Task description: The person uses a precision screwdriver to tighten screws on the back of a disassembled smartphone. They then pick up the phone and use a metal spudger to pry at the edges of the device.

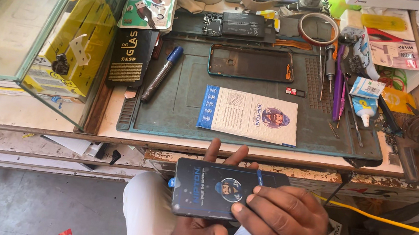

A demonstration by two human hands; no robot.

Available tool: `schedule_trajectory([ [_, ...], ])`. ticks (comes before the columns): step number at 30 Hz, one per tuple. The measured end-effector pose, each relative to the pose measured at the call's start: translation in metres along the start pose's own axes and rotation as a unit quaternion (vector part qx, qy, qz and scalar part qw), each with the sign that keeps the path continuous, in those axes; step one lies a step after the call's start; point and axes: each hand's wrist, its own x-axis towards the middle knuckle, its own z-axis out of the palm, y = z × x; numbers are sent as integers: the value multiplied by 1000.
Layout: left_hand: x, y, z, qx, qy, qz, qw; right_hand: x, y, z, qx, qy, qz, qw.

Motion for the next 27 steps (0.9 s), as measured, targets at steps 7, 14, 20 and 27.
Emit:
schedule_trajectory([
  [7,4,6,-7,22,-21,28,999,-1,-11,7,43,11,30,999],
  [14,5,14,-33,-48,-25,-34,998,-15,-20,-2,263,-18,235,935],
  [20,6,19,-45,-52,-72,-39,995,-37,-23,11,602,-68,515,606],
  [27,12,12,-48,-99,-152,-69,981,-51,-22,19,687,-182,538,453],
])
